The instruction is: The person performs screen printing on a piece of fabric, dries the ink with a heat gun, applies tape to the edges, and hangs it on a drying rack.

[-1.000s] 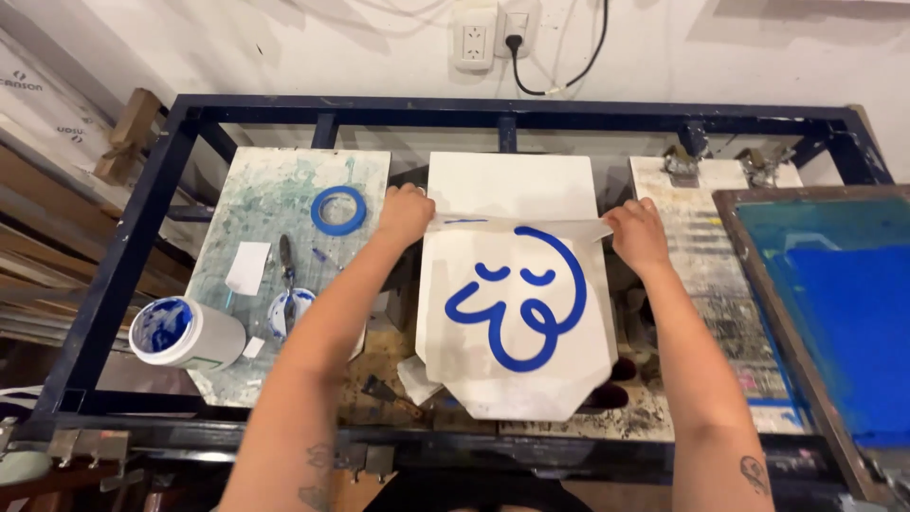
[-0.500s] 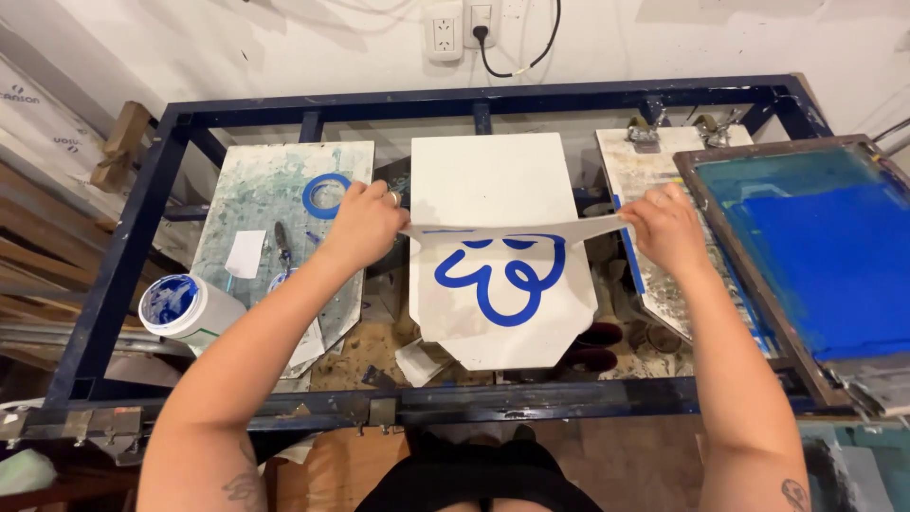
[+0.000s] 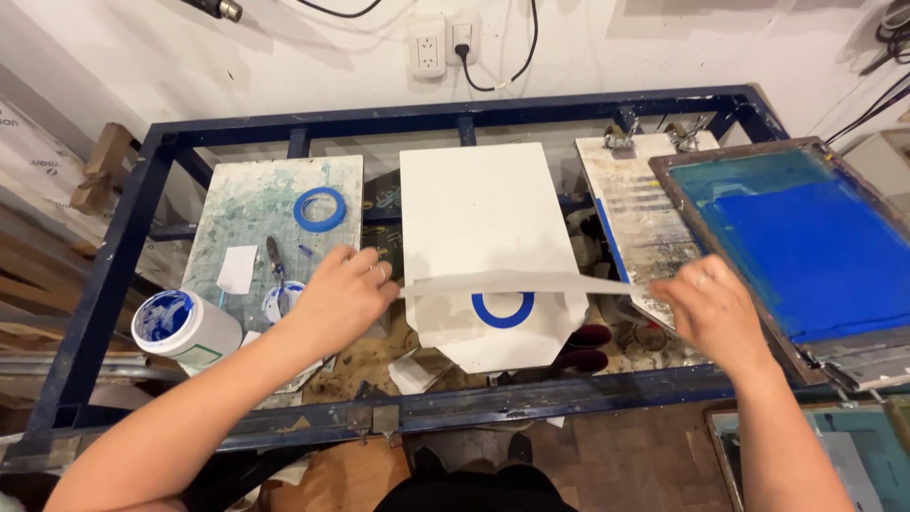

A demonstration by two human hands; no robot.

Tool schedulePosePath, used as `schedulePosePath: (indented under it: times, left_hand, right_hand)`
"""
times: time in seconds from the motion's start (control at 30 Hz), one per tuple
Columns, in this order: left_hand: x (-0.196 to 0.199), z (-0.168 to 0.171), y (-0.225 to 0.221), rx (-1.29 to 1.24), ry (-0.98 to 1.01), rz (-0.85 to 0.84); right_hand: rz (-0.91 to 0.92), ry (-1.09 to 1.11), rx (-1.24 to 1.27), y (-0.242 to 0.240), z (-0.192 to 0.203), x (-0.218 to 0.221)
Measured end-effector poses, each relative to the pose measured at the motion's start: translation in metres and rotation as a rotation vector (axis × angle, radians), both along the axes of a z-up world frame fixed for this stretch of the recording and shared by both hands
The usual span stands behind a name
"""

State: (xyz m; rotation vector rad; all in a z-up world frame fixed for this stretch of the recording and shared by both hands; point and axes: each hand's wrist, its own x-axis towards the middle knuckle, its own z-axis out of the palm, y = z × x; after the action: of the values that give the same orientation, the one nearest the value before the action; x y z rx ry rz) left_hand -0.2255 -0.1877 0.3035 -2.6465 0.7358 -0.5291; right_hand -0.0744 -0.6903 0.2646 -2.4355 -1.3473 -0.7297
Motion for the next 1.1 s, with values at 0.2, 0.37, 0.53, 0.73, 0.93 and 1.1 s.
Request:
schedulePosePath:
  times: [0.2,0.37,0.53,0.73,0.93,1.1]
  left_hand:
    - [-0.024,0.008,-0.002,-0.031,-0.053,-0.12]
    - [-0.041,0.022,-0.007,-0.017,-0.003,-0.138]
    - [-0.058,0.033,-0.01,-0.075,-0.017,-0.209]
    - [-0.073,0.048,-0.009,-0.088,-0.088,-0.224]
    - [-0.077,0.089,-0.013,-0.019,-0.141,-0.212]
    - [-0.064,0.121,-0.015,-0.003,-0.206,-0.235]
  right_hand:
    - [-0.002,-0.061,0.002,-0.005,0.021,-0.04]
    - [-0.043,-0.075,-0.046,-0.011,0.031,-0.062]
    - [-0.082,-0.073,-0.127,-0.02,0.042,-0.086]
    - [-0.089,-0.097,-0.163,-0.033,0.059,-0.104]
    - [-0.09,-0.14,-0.127,-0.027,0.108,-0.12]
    - [-0.142,-0.163,-0.202,-0.05,0.118,-0.101]
